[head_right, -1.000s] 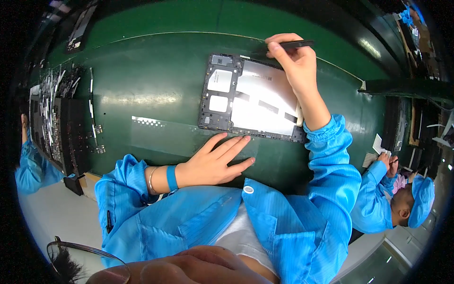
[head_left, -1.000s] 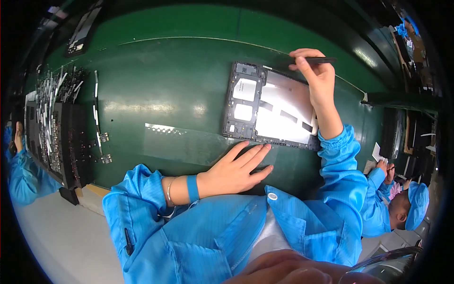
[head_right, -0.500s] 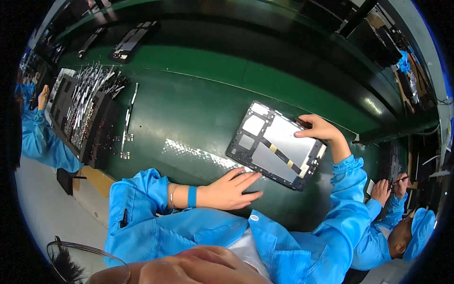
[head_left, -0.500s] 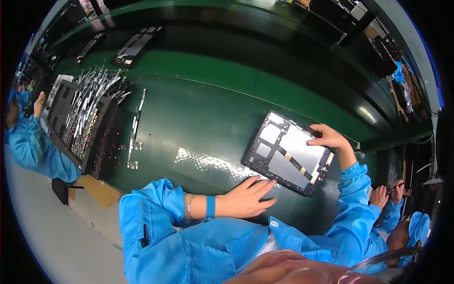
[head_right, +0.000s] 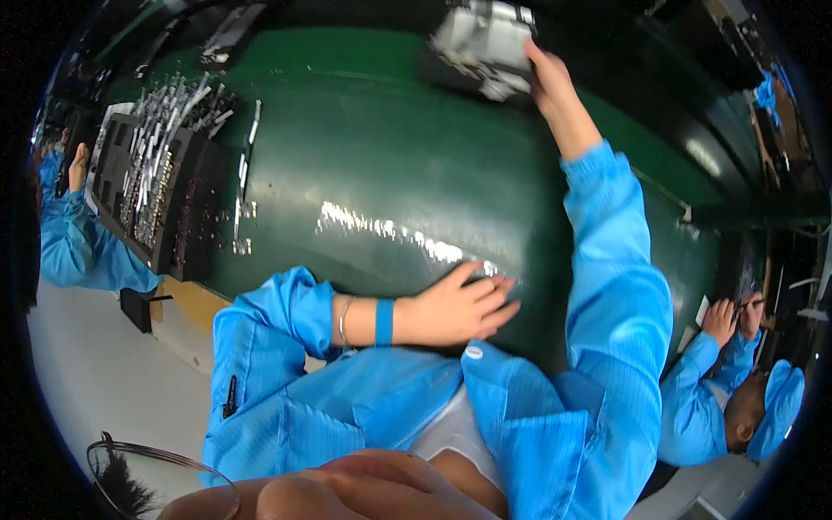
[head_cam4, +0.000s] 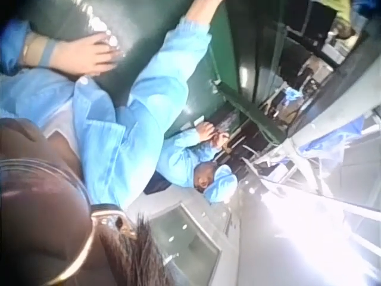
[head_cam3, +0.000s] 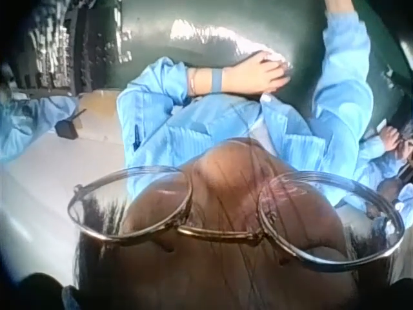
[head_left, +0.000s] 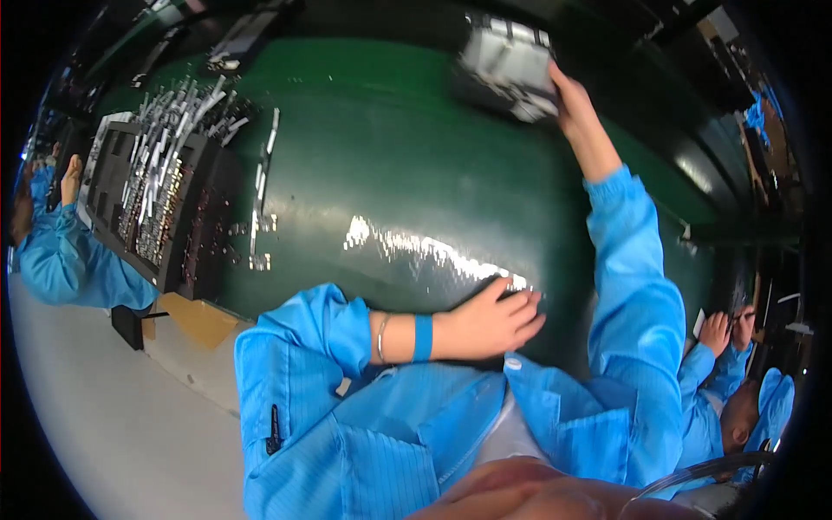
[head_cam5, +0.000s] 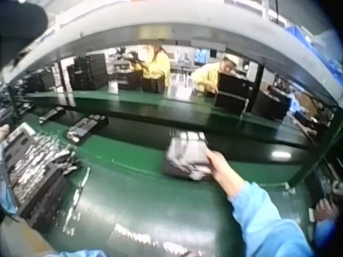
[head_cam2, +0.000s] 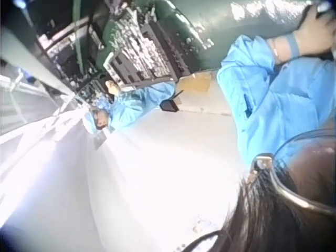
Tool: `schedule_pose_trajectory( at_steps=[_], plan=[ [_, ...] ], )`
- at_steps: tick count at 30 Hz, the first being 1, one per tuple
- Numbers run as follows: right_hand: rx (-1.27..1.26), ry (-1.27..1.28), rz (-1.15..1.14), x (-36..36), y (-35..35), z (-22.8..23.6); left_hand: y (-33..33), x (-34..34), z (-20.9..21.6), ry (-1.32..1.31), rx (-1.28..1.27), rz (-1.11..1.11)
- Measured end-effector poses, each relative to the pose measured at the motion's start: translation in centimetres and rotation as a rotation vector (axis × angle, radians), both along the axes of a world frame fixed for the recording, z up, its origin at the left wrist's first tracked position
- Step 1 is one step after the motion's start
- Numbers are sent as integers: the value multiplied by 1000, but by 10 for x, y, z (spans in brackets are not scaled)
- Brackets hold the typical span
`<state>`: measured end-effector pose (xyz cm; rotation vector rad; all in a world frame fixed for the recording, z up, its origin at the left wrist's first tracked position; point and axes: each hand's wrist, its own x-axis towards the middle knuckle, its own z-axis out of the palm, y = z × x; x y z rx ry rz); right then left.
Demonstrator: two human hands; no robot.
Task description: Assembling electronic components onto a tablet or laptop chassis using a specialized hand tool on an assembly line.
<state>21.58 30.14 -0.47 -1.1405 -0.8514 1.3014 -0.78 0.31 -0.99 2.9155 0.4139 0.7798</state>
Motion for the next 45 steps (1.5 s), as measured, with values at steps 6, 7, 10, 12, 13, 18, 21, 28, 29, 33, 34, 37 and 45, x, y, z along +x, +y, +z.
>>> schedule_pose_trajectory(
  at_steps=[6,7,10,12,13,18,21,28,29,33,34,37,45],
  plan=[
    [95,-1004,149,-23,-36,36,-1,1,-3,8,5,30],
    [85,-1000,151,-20,-55,30,-1,1,-2,20,14,29],
    [272,-908,360,1,-118,24,7,1,9,39,-73,3],
    [180,-910,371,7,-178,36,8,1,13,55,-143,-5],
    [90,-913,353,10,-210,42,7,2,13,44,-137,-30],
    [108,-1120,207,-13,-331,61,5,-3,12,22,-124,34],
    [129,-1208,157,-27,-374,47,7,0,13,24,-125,4],
    [14,-1143,23,-47,-397,29,-1,-4,23,-84,-201,-83],
    [89,-1053,40,-46,-397,26,-1,-4,25,-76,-181,-94],
    [453,-1169,-183,-45,-396,37,2,-3,23,-148,-444,-152],
    [583,-1232,-164,-40,-393,35,1,-3,24,-154,-482,-163],
    [638,-1329,-30,-26,-391,50,-4,1,40,-193,-487,-171],
    [813,-1128,-84,20,-394,109,33,4,72,-237,-331,-141]
  ],
)
